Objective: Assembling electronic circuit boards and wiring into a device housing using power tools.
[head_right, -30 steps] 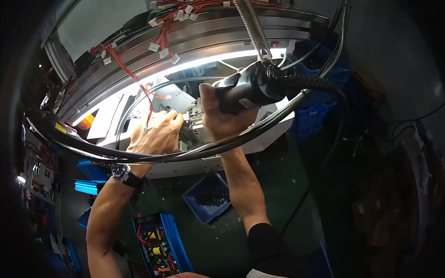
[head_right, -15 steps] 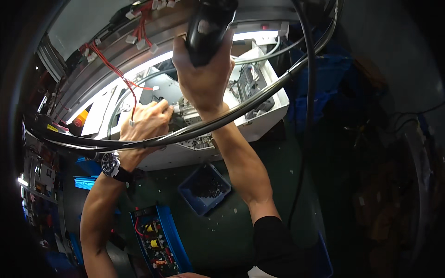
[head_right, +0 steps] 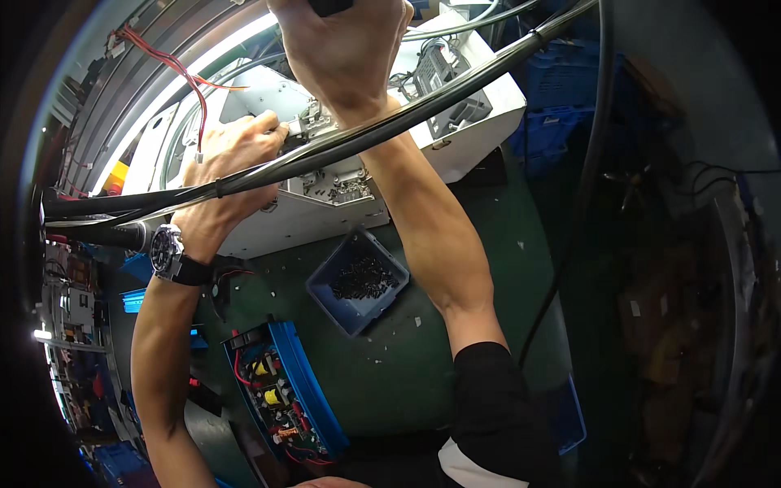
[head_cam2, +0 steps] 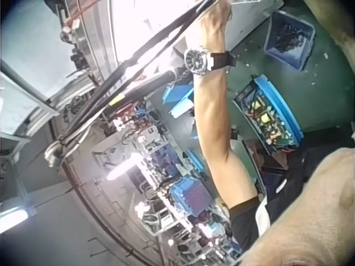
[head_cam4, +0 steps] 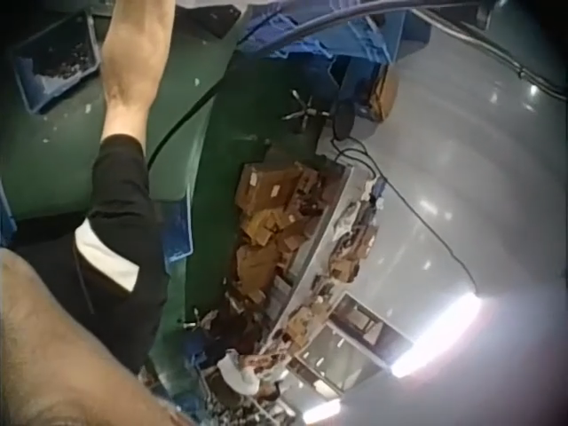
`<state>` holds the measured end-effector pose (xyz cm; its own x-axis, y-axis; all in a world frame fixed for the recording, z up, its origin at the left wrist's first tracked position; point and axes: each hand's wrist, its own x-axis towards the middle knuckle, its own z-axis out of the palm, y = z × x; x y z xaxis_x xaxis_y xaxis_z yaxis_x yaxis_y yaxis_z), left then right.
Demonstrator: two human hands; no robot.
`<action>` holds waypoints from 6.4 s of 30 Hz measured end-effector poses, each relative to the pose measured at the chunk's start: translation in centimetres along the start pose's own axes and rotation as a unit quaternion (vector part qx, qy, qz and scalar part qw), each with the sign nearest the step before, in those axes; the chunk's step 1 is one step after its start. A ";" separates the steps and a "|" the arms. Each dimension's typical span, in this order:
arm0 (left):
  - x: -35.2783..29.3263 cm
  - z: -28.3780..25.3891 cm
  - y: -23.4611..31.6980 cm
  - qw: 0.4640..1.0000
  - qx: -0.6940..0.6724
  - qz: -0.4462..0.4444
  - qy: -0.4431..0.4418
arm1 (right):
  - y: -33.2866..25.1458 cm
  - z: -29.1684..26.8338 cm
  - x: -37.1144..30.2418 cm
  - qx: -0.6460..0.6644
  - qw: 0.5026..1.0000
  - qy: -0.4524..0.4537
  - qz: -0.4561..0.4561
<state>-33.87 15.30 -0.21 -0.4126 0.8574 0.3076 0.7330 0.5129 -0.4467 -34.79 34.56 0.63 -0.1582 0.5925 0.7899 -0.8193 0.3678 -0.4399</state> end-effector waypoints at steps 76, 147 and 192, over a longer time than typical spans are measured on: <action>-19.1 -2.5 12.6 0.114 -0.925 -0.353 0.077 | -15.1 -9.4 -2.9 0.043 0.978 -0.010 0.202; -14.0 6.7 16.1 0.881 -0.433 -0.185 0.034 | -11.5 -12.9 -2.8 -0.210 0.918 -0.292 0.170; -34.9 -9.9 22.8 0.483 -0.770 -0.361 0.209 | -31.6 -4.2 -16.6 0.156 0.905 -0.066 0.389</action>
<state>2.58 -3.32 -12.77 -0.9518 0.2295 0.2035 0.1466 -0.2425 0.9590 -3.92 16.08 -0.40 -0.8026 0.4861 0.3458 -0.5436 -0.3570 -0.7597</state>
